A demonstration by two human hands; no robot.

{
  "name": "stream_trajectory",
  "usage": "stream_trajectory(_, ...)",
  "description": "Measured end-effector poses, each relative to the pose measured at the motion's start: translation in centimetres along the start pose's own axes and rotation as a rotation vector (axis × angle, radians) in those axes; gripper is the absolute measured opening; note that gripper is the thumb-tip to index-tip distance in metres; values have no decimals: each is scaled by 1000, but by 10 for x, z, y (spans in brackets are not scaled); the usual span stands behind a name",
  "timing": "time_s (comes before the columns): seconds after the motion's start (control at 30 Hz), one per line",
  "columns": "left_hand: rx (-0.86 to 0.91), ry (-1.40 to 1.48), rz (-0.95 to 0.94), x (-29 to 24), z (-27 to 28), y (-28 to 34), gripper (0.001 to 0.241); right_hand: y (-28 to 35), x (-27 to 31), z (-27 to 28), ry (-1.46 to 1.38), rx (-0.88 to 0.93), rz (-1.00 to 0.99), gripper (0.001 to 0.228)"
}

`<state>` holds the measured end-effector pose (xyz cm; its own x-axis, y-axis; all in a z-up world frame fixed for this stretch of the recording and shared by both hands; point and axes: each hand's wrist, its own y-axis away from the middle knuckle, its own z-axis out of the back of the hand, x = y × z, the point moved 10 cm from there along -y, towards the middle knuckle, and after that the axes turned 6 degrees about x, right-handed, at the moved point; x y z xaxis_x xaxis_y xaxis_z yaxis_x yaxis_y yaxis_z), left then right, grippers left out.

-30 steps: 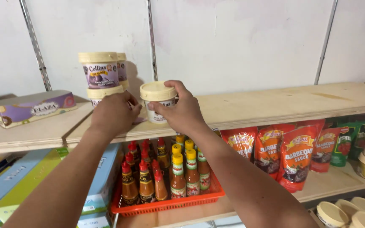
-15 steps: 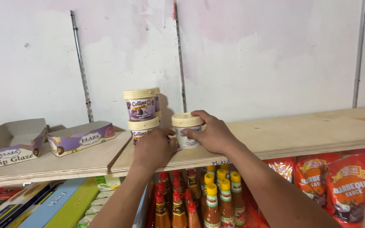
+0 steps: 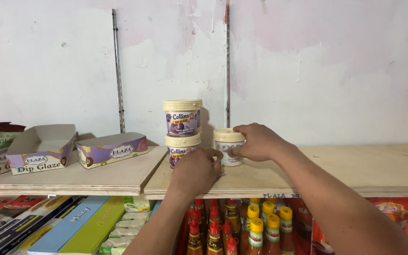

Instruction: Wiping down tubs of dip glaze and placing them onto a grocery shelf.

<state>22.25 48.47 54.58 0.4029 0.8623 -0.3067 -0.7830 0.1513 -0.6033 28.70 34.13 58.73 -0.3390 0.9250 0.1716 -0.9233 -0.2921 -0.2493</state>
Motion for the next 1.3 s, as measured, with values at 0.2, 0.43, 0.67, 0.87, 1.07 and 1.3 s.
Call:
stream_trajectory(0.2, -42, -1, 28, 4, 0, 2, 30, -25, 9, 0, 168, -77, 155, 61)
stream_trajectory(0.43, -55, 14, 40, 4, 5, 4, 31, -59, 10, -1, 239, -103, 145, 52)
stream_trajectory(0.67, -154, 86, 207, 18, 16, 12, 24, -77, 9, -6, 192, -167, 187, 38)
stream_trajectory(0.87, -140, 68, 233, 19, 17, 12, 23, -79, 1, -10, 144, -187, 182, 39)
stream_trajectory(1.07, -140, 79, 234, 19, 17, 13, 22, -79, -4, -13, 99, -197, 171, 37)
stream_trajectory(1.3, -146, 71, 239, 18, 19, 14, 25, -82, -6, -14, 56, -226, 186, 36)
